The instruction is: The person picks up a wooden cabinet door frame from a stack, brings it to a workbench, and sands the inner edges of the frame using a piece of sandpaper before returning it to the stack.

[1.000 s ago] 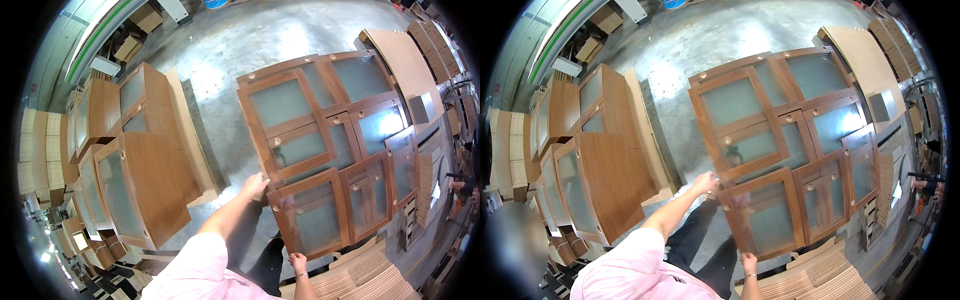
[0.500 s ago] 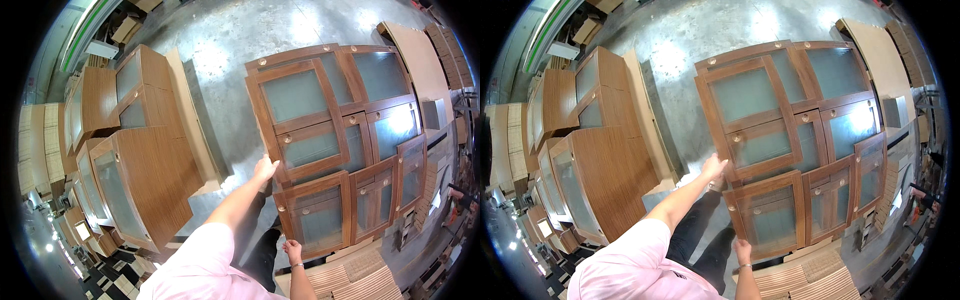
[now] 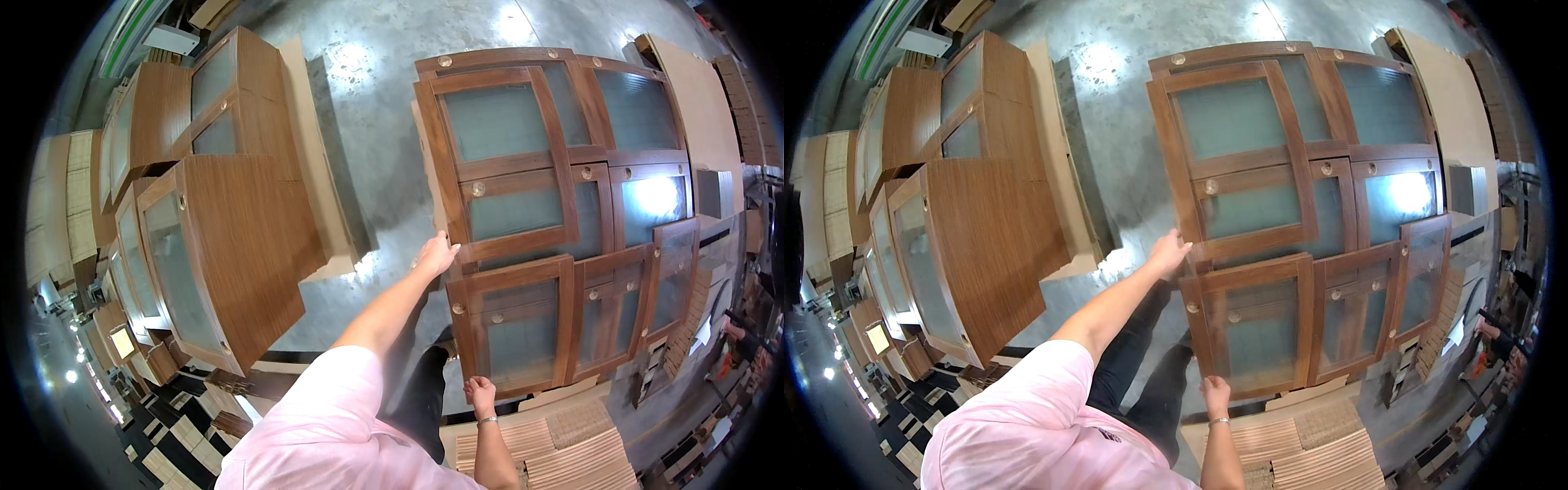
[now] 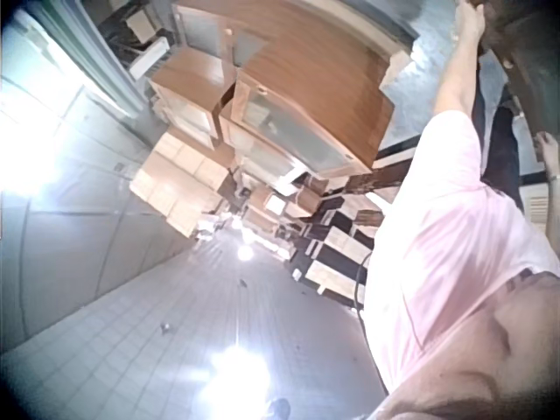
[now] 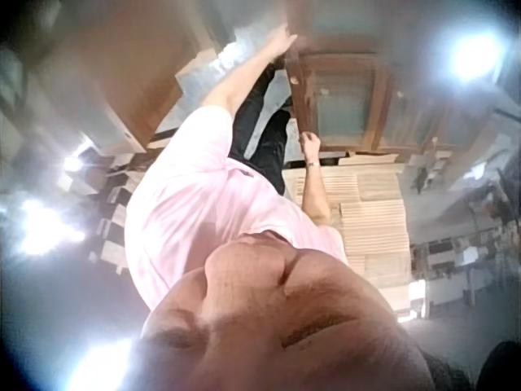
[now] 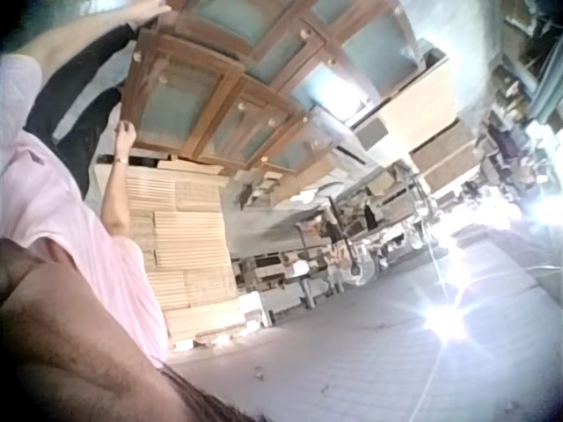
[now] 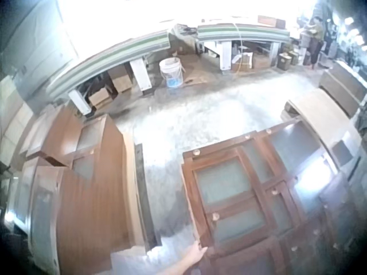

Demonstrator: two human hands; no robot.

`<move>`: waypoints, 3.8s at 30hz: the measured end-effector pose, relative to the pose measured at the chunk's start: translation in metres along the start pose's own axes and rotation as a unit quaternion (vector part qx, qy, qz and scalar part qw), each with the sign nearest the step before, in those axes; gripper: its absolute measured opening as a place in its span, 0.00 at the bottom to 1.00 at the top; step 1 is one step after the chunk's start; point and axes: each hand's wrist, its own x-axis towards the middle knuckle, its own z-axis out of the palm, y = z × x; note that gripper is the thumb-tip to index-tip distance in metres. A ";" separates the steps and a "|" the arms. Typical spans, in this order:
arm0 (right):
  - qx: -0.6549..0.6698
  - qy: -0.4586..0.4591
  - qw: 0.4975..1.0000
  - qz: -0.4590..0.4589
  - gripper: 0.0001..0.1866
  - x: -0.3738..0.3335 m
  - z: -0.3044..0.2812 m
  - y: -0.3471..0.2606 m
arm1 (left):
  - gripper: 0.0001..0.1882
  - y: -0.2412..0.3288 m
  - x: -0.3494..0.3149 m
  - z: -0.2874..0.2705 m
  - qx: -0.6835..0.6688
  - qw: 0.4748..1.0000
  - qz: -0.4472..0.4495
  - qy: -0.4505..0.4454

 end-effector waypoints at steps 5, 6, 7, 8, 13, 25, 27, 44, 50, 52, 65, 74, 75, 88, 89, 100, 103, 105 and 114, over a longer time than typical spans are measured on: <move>0.003 -0.003 1.000 -0.011 0.07 -0.012 -0.017 0.020 | 0.26 -0.014 -0.027 0.030 0.001 1.000 0.004 -0.004; -0.005 0.000 1.000 -0.010 0.07 -0.015 -0.022 0.024 | 0.26 -0.017 -0.032 0.034 0.014 1.000 0.010 0.003; -0.012 0.002 1.000 -0.010 0.07 -0.017 -0.026 0.029 | 0.26 -0.022 -0.035 0.038 0.028 0.999 0.016 0.012; -0.019 0.004 1.000 -0.010 0.07 -0.020 -0.030 0.034 | 0.26 -0.027 -0.036 0.041 0.012 1.000 0.014 0.018; 0.010 0.025 1.000 -0.006 0.08 -0.027 -0.062 0.059 | 0.26 -0.013 -0.029 0.040 -0.023 0.999 0.005 0.037; -0.002 0.039 0.999 0.012 0.11 -0.025 -0.042 0.093 | 0.34 0.029 0.009 0.017 0.071 0.993 -0.018 0.092; 0.016 0.028 0.999 0.017 0.11 -0.023 -0.031 0.092 | 0.35 0.032 0.014 0.013 0.082 0.991 -0.012 0.105; 0.059 0.036 0.997 0.019 0.08 -0.017 -0.026 0.082 | 0.34 0.036 0.032 0.010 0.062 0.994 -0.002 0.092; 0.066 0.037 0.997 0.014 0.07 -0.011 -0.022 0.079 | 0.33 0.027 0.050 0.014 0.026 0.995 -0.057 0.082; 0.068 0.035 0.997 0.012 0.07 -0.011 -0.019 0.080 | 0.33 0.025 0.054 0.014 0.017 0.993 -0.067 0.092; 0.100 0.074 0.992 0.030 0.04 0.000 -0.023 0.112 | 0.23 0.059 0.049 0.011 0.034 0.994 -0.049 0.090; 0.118 0.278 0.953 0.024 0.22 0.034 -0.090 0.114 | 0.27 0.019 0.015 0.014 -0.001 0.999 -0.033 0.000; 0.135 0.306 0.942 0.035 0.26 0.040 -0.097 0.113 | 0.28 0.004 0.002 0.021 -0.027 0.998 -0.054 -0.031; 0.369 0.275 0.888 -0.004 0.10 0.082 -0.141 0.103 | 0.27 -0.022 -0.065 0.070 -0.177 0.964 -0.167 -0.111; 0.364 0.278 0.889 0.001 0.10 0.083 -0.140 0.102 | 0.25 -0.017 -0.068 0.070 -0.166 0.967 -0.165 -0.099; 0.351 0.387 0.852 0.041 0.10 0.069 -0.128 0.048 | 0.20 -0.019 -0.056 0.065 -0.185 0.969 -0.135 -0.090; 0.353 0.362 0.862 0.035 0.14 0.073 -0.125 0.050 | 0.20 -0.016 -0.052 0.059 -0.179 0.971 -0.139 -0.073; 0.341 0.346 0.873 0.042 0.16 0.082 -0.124 0.058 | 0.20 -0.016 -0.044 0.053 -0.176 0.974 -0.129 -0.064; 0.279 0.368 0.887 0.005 0.12 0.080 -0.111 0.037 | 0.21 -0.013 -0.032 0.046 -0.160 0.979 -0.115 -0.059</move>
